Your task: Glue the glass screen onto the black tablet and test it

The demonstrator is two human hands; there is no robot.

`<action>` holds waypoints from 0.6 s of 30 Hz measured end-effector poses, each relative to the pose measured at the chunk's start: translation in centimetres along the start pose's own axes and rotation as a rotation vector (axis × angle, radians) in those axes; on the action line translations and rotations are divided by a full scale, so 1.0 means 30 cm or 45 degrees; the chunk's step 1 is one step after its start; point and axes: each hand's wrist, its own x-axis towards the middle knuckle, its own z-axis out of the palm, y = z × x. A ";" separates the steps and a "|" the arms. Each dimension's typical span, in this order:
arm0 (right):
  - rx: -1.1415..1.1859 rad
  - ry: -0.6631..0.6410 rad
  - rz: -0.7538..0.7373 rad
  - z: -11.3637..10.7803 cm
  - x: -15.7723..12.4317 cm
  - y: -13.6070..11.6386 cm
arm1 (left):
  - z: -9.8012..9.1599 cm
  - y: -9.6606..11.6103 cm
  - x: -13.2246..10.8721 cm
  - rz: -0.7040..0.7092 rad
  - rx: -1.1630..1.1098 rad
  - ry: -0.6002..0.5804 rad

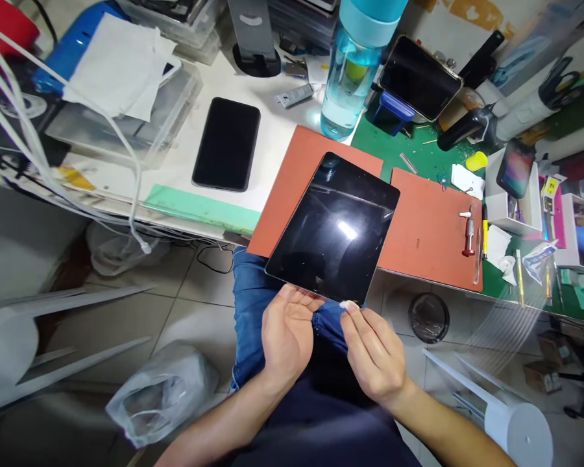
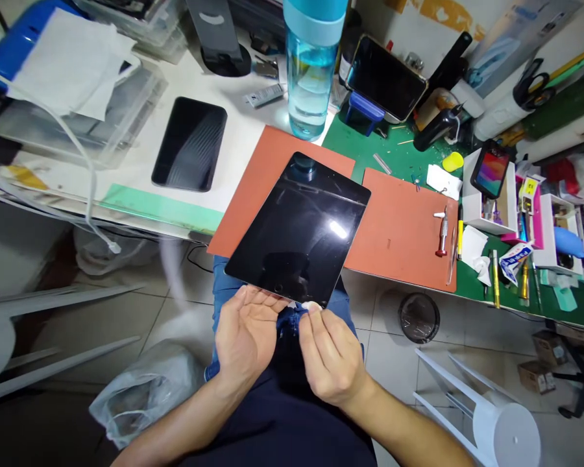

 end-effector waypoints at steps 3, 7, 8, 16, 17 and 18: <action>0.034 0.000 -0.091 0.019 0.024 -0.007 | 0.010 -0.011 -0.005 0.070 0.041 0.066; -0.055 0.003 -0.084 0.004 0.020 0.003 | 0.028 -0.016 -0.014 0.084 0.122 0.009; -0.069 0.005 -0.053 -0.005 0.012 0.007 | 0.033 -0.016 -0.016 0.096 0.149 -0.008; -0.055 0.062 -0.106 -0.010 -0.035 0.045 | 0.049 -0.031 -0.023 0.162 0.266 -0.041; -0.047 0.054 -0.064 -0.014 -0.054 0.058 | 0.050 -0.033 -0.023 0.174 0.277 -0.051; -0.030 0.062 0.006 -0.019 -0.074 0.071 | 0.051 -0.036 -0.023 0.189 0.285 -0.059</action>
